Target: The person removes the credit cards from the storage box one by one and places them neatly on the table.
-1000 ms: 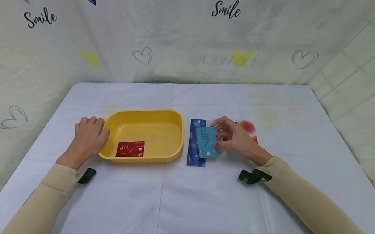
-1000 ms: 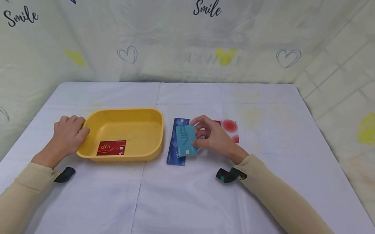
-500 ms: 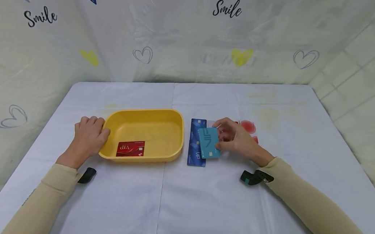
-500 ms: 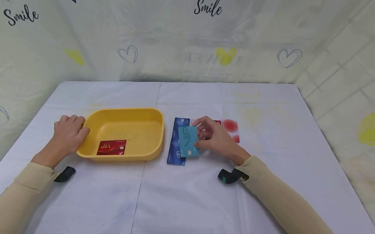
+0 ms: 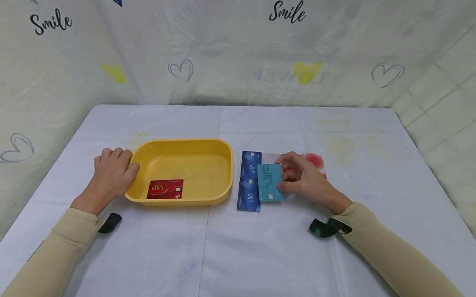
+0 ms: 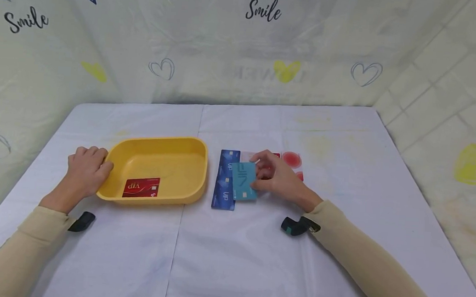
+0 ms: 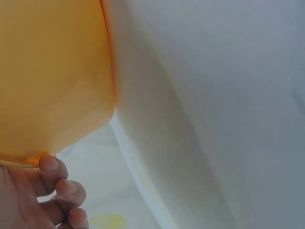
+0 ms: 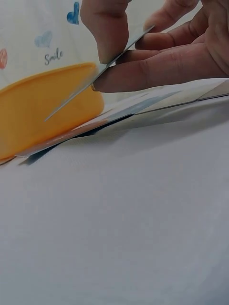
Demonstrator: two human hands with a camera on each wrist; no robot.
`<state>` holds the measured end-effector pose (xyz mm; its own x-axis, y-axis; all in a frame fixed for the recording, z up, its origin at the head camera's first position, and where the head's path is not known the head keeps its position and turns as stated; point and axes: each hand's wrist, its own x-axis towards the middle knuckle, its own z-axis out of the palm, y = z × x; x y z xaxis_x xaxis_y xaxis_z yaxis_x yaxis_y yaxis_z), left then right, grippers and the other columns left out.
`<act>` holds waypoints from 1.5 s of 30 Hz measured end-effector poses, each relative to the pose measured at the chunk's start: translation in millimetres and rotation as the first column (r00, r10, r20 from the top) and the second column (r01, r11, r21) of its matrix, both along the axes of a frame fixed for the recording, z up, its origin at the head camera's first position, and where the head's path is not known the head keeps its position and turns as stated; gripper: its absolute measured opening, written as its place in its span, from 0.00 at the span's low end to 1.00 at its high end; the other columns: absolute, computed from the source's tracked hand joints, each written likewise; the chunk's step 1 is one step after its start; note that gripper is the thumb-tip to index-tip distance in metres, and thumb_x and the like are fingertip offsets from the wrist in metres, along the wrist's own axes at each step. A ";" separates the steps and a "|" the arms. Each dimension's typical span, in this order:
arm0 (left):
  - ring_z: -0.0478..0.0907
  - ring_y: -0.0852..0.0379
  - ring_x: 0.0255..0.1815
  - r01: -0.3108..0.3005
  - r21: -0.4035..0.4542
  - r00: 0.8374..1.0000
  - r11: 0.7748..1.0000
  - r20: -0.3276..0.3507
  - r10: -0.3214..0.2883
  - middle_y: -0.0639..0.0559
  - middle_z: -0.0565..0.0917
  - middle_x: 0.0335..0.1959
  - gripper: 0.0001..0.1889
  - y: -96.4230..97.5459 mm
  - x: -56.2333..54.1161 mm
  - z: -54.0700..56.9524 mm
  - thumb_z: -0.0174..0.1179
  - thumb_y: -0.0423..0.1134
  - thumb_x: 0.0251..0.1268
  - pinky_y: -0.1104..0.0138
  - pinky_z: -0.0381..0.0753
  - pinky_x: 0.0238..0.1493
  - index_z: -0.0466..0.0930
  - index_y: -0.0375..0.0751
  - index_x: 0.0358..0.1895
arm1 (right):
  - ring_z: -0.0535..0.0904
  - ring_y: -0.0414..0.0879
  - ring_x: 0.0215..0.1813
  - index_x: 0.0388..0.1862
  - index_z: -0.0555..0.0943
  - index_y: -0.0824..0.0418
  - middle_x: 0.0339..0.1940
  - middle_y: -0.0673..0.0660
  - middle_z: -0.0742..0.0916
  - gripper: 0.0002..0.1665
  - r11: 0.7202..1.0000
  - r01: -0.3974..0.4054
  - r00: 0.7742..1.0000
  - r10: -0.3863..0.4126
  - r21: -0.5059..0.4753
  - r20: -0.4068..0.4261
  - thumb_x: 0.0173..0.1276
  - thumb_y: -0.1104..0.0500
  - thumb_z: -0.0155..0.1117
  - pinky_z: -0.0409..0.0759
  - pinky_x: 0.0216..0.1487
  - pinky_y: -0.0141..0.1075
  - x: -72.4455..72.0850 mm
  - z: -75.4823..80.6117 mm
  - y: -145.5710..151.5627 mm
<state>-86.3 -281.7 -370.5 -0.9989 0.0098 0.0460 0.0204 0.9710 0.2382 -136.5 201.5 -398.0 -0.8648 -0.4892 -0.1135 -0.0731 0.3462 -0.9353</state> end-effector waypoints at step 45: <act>0.59 0.32 0.53 0.008 0.016 1.000 1.000 -0.006 -0.008 0.33 0.73 0.42 0.20 -3.0 -0.3 -2.1 0.40 0.42 0.72 0.40 0.58 0.54 0.73 0.27 0.48 | 0.86 0.48 0.41 0.63 0.70 0.62 0.46 0.62 0.81 0.38 0.985 0.038 0.999 -0.044 0.167 0.031 0.58 0.59 0.80 0.86 0.45 0.29 13.0 -0.7 8.1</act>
<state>-86.6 -284.7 -372.6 -0.9985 0.0166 0.0524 0.0293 0.9669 0.2535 -123.5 209.6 -398.8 -0.8778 -0.4252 -0.2205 -0.0244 0.4993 -0.8661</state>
